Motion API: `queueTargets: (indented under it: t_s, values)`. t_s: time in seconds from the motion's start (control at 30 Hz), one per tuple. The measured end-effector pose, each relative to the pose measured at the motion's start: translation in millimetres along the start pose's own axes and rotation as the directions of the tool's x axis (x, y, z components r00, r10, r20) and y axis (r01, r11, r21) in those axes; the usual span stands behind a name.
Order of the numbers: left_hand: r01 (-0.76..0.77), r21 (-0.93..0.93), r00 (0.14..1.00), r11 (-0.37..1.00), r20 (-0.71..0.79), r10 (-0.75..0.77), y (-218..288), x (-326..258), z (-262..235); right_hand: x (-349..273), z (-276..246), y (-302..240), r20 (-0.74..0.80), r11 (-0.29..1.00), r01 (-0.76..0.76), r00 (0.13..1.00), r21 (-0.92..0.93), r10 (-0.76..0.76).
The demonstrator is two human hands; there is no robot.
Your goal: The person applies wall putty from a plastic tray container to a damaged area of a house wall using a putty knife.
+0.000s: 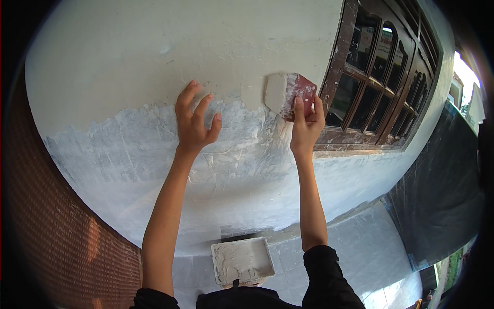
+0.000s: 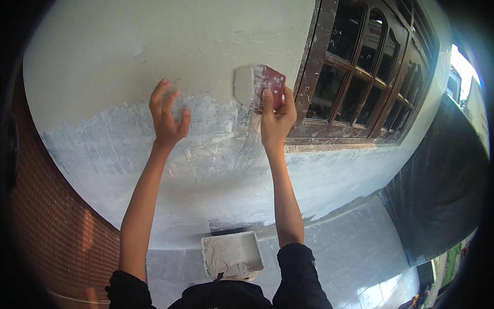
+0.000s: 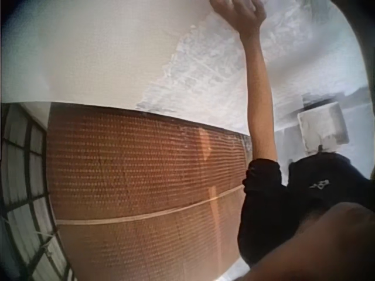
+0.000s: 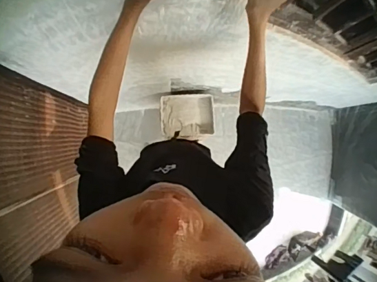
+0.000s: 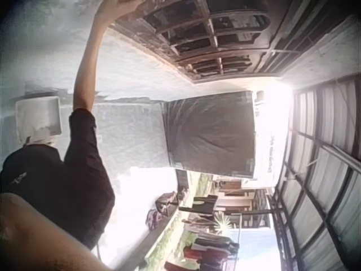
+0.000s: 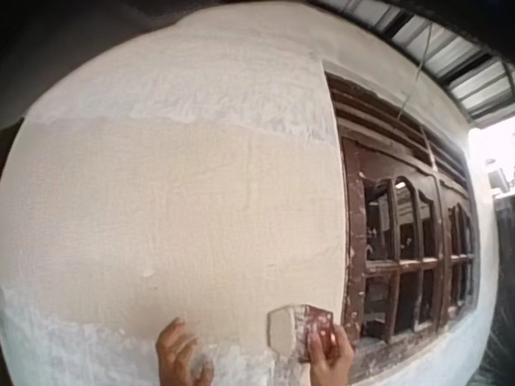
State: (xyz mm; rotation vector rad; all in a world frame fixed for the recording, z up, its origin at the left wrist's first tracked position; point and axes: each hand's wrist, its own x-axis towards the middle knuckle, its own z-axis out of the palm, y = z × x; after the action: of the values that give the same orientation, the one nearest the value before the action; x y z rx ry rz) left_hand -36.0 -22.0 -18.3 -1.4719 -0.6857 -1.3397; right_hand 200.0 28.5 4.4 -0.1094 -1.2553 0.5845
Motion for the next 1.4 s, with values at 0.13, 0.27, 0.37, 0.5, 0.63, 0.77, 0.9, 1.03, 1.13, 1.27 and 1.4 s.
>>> queueTargets:
  t_s: [0.13,0.27,0.37,0.5,0.63,0.77,0.9,1.03,1.13,1.27,1.4]
  values:
    - [0.004,0.011,1.0,1.0,-0.001,-0.004,0.5,1.5,-5.7,-9.3,18.0,6.9,0.086,0.99,-0.07,0.993,-0.121,0.08]
    - [0.015,-0.018,0.998,1.0,-0.065,-0.016,-0.1,-2.5,4.0,-2.4,-7.7,14.7,-0.056,0.993,0.008,0.998,-0.115,-0.014]
    - [0.008,0.02,1.0,1.0,0.007,-0.008,-1.7,-2.3,-4.3,-10.0,7.6,3.6,0.011,0.997,-0.057,0.998,-0.048,0.058]
    - [0.001,0.023,1.0,1.0,0.006,-0.001,-1.1,-0.3,-3.8,-7.5,-0.3,14.7,0.016,0.981,0.009,1.0,-0.192,-0.007]
    - [-0.001,0.01,1.0,1.0,-0.021,0.001,-0.5,-0.3,0.4,2.8,-23.8,3.0,-0.084,0.997,-0.07,0.994,-0.019,0.068]
    - [0.013,0.019,0.999,1.0,-0.049,-0.012,-4.0,-1.4,-1.1,-1.3,3.7,9.4,0.051,0.995,-0.063,0.996,-0.083,0.067]
    - [-0.013,0.022,1.0,1.0,0.01,0.012,-1.0,-0.6,-2.2,10.2,-31.3,15.6,-0.062,0.996,-0.069,0.996,-0.061,0.066]
    - [-0.013,0.019,1.0,1.0,0.022,0.012,0.3,0.9,-2.8,13.1,-30.0,4.8,-0.087,0.995,-0.094,0.992,0.015,0.095]
    - [-0.001,0.009,1.0,1.0,-0.02,0.002,-4.2,-1.5,-2.6,12.9,-21.0,9.5,0.005,0.997,-0.079,0.997,0.0,0.079]
    - [0.009,0.005,0.999,1.0,-0.044,-0.009,-1.1,-2.4,3.5,19.6,-59.7,8.4,-0.138,0.993,-0.087,0.988,-0.083,0.075]
    - [0.004,-0.003,1.0,1.0,-0.026,-0.004,0.4,-2.2,1.0,24.1,-48.9,4.1,-0.08,0.996,-0.085,0.993,-0.013,0.083]
